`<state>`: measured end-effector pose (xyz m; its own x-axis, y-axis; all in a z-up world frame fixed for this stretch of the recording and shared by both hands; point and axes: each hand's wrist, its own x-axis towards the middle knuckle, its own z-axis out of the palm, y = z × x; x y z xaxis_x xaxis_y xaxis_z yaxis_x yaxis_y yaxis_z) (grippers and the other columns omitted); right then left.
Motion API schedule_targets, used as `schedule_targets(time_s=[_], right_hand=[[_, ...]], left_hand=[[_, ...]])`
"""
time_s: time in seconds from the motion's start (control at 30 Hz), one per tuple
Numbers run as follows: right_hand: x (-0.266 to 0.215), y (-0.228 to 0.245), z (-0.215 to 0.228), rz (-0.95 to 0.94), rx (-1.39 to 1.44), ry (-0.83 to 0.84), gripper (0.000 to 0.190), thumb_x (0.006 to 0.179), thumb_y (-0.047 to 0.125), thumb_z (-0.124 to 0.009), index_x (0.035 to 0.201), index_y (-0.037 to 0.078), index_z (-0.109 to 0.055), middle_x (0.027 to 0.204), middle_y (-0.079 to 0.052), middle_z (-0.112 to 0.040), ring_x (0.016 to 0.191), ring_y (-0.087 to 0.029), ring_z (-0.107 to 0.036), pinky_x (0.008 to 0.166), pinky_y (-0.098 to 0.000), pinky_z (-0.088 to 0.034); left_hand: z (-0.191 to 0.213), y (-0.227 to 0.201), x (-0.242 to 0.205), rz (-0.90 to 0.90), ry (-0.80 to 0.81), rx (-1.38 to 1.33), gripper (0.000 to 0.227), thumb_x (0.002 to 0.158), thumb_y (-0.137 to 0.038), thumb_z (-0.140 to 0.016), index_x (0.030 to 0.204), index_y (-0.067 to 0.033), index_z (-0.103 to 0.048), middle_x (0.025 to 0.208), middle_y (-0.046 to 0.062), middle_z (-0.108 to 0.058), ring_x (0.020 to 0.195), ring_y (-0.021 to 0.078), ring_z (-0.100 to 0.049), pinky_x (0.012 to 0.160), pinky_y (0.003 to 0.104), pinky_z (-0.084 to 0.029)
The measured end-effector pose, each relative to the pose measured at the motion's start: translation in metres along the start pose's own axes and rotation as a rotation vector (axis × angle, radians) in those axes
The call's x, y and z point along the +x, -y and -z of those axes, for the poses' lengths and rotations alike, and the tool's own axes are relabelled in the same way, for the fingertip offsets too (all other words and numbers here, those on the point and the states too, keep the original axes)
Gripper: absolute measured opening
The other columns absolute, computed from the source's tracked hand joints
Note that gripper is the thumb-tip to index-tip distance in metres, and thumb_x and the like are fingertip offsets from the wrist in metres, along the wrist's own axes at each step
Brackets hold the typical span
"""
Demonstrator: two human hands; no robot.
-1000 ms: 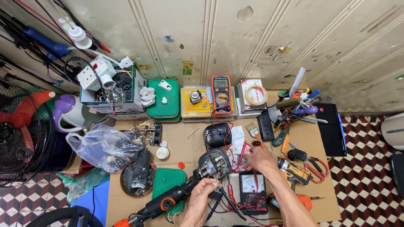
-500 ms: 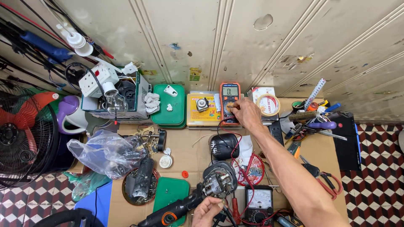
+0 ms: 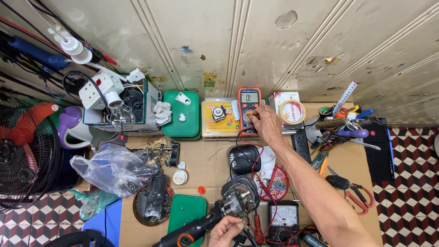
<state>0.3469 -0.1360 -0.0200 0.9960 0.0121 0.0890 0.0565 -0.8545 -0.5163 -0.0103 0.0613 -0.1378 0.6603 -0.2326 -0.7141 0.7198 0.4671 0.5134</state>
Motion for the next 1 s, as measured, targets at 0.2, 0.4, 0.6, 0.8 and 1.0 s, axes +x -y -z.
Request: schedule_targets(time_s=[0.2, 0.4, 0.6, 0.8, 1.0], right_hand=[[0.002, -0.001, -0.001, 0.004, 0.047, 0.006, 0.023, 0.086, 0.024, -0.079, 0.087, 0.003, -0.071, 0.093, -0.016, -0.067, 0.09, -0.036, -0.066, 0.079, -0.0487, -0.052], [0.001, -0.005, -0.009, 0.017, 0.076, -0.029, 0.022, 0.087, 0.021, -0.077, 0.083, 0.002, -0.069, 0.092, -0.017, -0.067, 0.088, -0.037, -0.066, 0.078, -0.0491, -0.051], [0.001, 0.004, -0.014, -0.146, 0.061, -0.042, 0.022, 0.086, 0.024, -0.078, 0.083, 0.003, -0.07, 0.097, -0.017, -0.071, 0.086, -0.038, -0.069, 0.077, -0.0508, -0.051], [0.001, 0.013, -0.014, -0.249, 0.034, -0.042, 0.024, 0.089, 0.028, -0.076, 0.086, 0.004, -0.073, 0.092, -0.02, -0.073, 0.083, -0.041, -0.07, 0.074, -0.0527, -0.052], [0.003, 0.015, -0.015, -0.353, 0.045, -0.031, 0.025, 0.089, 0.031, -0.074, 0.087, 0.006, -0.075, 0.082, -0.021, -0.073, 0.082, -0.041, -0.072, 0.075, -0.0524, -0.054]], left_hand=[[0.004, -0.001, 0.003, 0.038, 0.013, 0.02, 0.014, 0.091, -0.005, -0.073, 0.103, -0.001, -0.071, 0.1, 0.009, -0.077, 0.096, 0.0124, -0.072, 0.094, 0.029, -0.056], [0.003, 0.0, 0.0, 0.038, 0.044, 0.058, 0.013, 0.092, -0.005, -0.071, 0.104, -0.0019, -0.07, 0.102, 0.009, -0.078, 0.098, 0.0119, -0.073, 0.093, 0.028, -0.056], [-0.001, -0.004, -0.002, 0.037, 0.059, 0.038, 0.013, 0.092, -0.004, -0.071, 0.104, -0.0011, -0.07, 0.099, 0.01, -0.077, 0.098, 0.0143, -0.074, 0.095, 0.031, -0.056], [-0.006, -0.011, -0.007, 0.029, 0.059, 0.041, 0.013, 0.091, -0.004, -0.07, 0.103, -0.0004, -0.07, 0.097, 0.012, -0.078, 0.099, 0.0167, -0.075, 0.097, 0.032, -0.057], [-0.005, -0.011, -0.009, 0.031, 0.034, 0.071, 0.014, 0.091, -0.005, -0.07, 0.104, 0.0, -0.071, 0.098, 0.012, -0.079, 0.097, 0.016, -0.074, 0.096, 0.032, -0.056]])
